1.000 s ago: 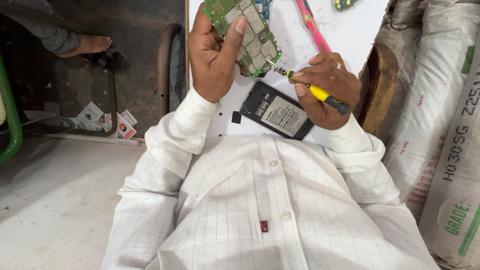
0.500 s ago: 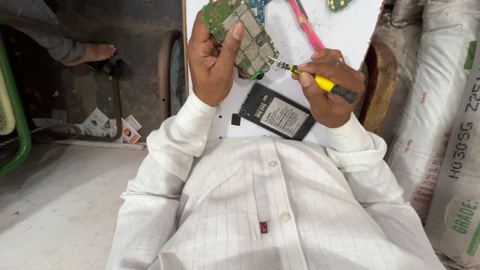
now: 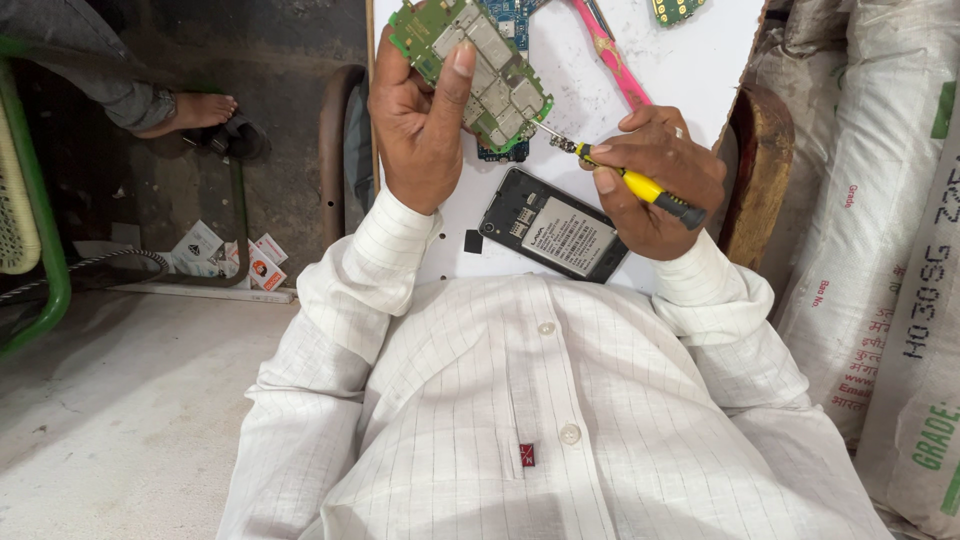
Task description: The person cleans a blue circuit board with a pink toothbrush, then uses a yellow screwdriver to scrape residue from a green circuit board. The person handles multiple circuit boards and a disassembled phone on the table.
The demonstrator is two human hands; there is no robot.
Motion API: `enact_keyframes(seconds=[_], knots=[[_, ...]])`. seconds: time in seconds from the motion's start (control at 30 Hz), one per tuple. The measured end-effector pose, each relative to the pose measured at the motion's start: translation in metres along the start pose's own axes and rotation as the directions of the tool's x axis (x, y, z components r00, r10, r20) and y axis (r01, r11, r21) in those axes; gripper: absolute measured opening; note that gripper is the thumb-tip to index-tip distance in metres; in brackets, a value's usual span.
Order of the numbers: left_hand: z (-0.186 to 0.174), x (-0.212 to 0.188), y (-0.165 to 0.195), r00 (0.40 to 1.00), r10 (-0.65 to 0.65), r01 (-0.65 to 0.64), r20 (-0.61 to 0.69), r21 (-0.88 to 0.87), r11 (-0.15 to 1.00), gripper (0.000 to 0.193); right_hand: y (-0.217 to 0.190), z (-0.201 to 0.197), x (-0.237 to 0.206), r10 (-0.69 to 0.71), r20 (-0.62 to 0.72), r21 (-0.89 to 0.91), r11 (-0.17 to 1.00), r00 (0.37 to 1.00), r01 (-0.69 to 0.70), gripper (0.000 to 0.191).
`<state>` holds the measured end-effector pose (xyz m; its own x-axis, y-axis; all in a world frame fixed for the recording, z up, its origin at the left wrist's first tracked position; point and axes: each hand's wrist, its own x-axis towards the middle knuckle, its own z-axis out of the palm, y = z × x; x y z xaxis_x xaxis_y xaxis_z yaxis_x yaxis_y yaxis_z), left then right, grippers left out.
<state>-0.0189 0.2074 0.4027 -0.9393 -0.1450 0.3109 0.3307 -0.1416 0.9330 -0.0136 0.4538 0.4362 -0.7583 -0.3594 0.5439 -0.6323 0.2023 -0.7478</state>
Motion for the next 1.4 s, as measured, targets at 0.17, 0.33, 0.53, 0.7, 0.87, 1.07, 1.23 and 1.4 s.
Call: enact_keyframes(seconds=[0.17, 0.33, 0.53, 0.7, 0.87, 1.07, 1.23, 1.4], knots=[[0.0012, 0.0016, 0.0025, 0.999, 0.014, -0.013, 0.037, -0.026, 1.0, 0.021, -0.0041, 0.0039, 0.0058, -0.019, 0.091, -0.025, 0.999, 0.996, 0.021, 0.011], [0.0018, 0.0016, 0.0034, 0.998, 0.015, -0.012, 0.057, -0.042, 0.999, 0.022, -0.0082, 0.0065, 0.0081, -0.019, 0.134, -0.034, 0.999, 0.991, 0.024, 0.013], [0.0013, 0.0009, 0.0022, 0.998, 0.018, -0.017, 0.065, -0.019, 1.0, 0.025, -0.0044, 0.0071, 0.0056, 0.042, 0.092, -0.026, 0.999, 0.995, -0.04, 0.01], [0.0012, 0.0008, 0.0022, 0.997, 0.025, -0.024, 0.075, -0.023, 0.999, 0.023, -0.0028, 0.004, 0.0044, 0.09, 0.051, -0.009, 0.996, 0.995, -0.09, 0.008], [0.0019, 0.0007, 0.0027, 0.998, 0.009, -0.007, 0.07, -0.033, 0.999, 0.026, -0.0034, 0.0042, 0.0049, 0.05, 0.039, -0.024, 0.999, 0.998, -0.049, 0.009], [0.0026, 0.0, 0.0023, 0.998, 0.021, -0.021, 0.051, 0.003, 1.0, 0.023, -0.0061, 0.0053, 0.0057, 0.003, 0.043, -0.096, 0.995, 0.999, 0.001, 0.01], [0.0004, 0.0007, 0.0037, 1.0, 0.016, -0.016, 0.015, 0.021, 1.0, 0.02, -0.009, 0.006, 0.0053, 0.006, 0.04, -0.133, 0.991, 0.999, -0.001, 0.011], [0.0016, 0.0014, 0.0043, 0.999, 0.029, -0.03, 0.026, 0.021, 0.999, 0.019, -0.0064, 0.0047, 0.0047, 0.018, 0.043, -0.094, 0.995, 0.999, -0.014, 0.009]])
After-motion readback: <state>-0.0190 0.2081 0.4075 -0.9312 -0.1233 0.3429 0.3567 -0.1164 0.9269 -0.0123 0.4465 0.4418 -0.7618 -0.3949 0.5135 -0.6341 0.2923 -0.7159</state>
